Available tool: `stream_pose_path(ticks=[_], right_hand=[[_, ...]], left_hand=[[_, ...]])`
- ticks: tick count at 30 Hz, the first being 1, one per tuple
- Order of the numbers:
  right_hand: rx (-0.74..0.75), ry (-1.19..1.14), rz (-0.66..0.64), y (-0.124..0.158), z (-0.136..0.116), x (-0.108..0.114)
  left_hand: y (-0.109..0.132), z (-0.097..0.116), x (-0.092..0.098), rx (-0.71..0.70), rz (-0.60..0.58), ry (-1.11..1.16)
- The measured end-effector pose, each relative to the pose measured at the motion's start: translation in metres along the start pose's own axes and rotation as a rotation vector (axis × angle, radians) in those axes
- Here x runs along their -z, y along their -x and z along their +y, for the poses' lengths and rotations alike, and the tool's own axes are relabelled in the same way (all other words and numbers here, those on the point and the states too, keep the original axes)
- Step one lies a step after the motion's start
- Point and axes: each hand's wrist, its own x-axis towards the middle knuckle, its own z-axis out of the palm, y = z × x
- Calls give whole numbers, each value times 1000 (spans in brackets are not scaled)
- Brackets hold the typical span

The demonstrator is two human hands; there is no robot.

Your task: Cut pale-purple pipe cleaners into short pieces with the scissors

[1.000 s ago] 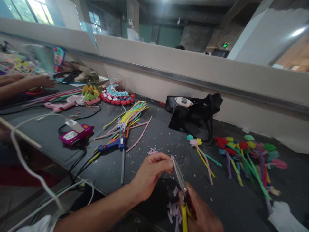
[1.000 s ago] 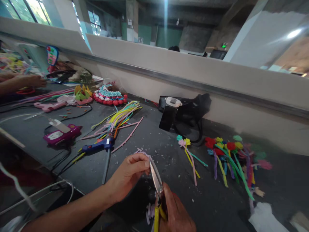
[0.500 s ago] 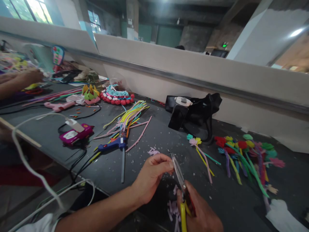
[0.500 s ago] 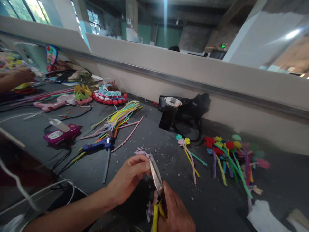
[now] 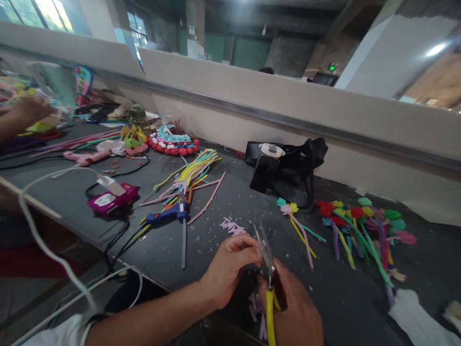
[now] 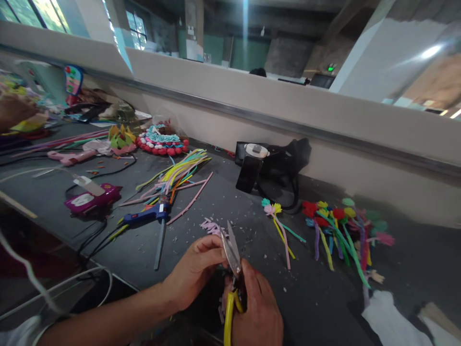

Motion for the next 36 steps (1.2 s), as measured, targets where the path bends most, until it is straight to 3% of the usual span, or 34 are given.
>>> stream_pose_path(ticks=[20,28,36], right_hand=[[-136,-196,58,-8,-18,5],[-343,-370,-1,-18,-9,13],[-542,-530,54,-19,-11,19]], left_hand=[[6,-1,-2,-1,-16,-16],[3,8,1,-33,-15,-29],[3,1,3,76,-56,-241]])
